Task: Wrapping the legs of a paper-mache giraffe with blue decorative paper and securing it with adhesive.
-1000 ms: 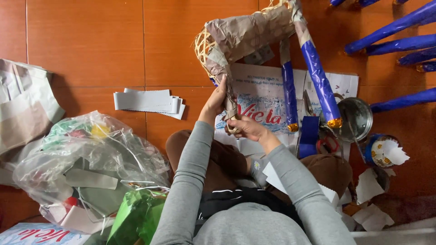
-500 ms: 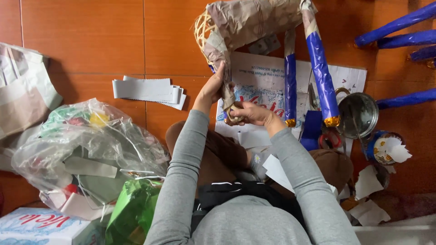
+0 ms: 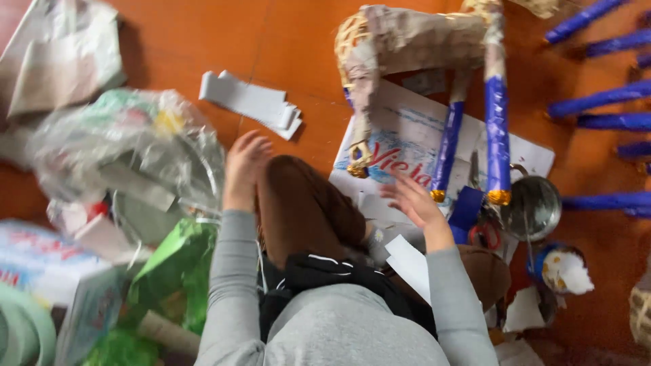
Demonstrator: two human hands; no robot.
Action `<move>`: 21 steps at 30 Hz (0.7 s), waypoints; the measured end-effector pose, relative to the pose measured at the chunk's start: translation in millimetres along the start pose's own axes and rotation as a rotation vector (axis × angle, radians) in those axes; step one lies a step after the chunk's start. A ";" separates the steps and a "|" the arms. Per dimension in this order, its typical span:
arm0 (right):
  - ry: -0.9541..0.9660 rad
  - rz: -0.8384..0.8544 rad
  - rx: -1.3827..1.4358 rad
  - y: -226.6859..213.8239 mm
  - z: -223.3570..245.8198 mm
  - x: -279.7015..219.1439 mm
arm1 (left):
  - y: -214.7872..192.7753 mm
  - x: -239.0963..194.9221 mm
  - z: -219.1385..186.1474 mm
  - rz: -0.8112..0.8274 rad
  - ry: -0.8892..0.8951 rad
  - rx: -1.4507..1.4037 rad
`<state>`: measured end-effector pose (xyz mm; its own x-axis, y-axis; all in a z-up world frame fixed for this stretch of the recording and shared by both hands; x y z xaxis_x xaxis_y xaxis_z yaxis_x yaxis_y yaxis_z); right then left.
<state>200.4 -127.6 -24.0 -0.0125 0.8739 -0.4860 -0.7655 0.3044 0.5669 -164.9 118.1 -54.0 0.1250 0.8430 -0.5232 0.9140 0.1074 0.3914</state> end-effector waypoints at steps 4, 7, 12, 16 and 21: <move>0.110 -0.084 0.046 -29.5 -50.6 -18.3 | -166.3 -26.2 -34.7 -0.338 0.161 -0.066; 0.186 -0.144 0.017 -47.0 -95.5 -21.3 | -274.4 -76.3 -47.8 -0.687 0.256 0.070; 0.163 -0.231 -0.158 -105.0 -172.7 -8.5 | -343.4 -125.0 -32.5 -0.929 0.364 0.209; 0.170 -0.233 -0.073 -112.4 -167.7 -12.8 | -342.7 -130.4 -9.2 -0.959 0.404 0.211; 0.133 -0.304 -0.147 -67.4 -144.1 -28.8 | -284.6 -127.6 -22.6 -0.900 0.460 1.291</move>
<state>159.6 -228.0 -144.0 0.1541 0.6918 -0.7055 -0.8312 0.4768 0.2860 -449.7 -8.1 -81.4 -0.4969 0.8582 0.1287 0.3521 0.3350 -0.8740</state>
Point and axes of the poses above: each hand's wrist, its own x-axis towards the middle knuckle, its own y-axis out of the palm, z = x × y, the point moved 7 cm from there along x, towards the middle knuckle
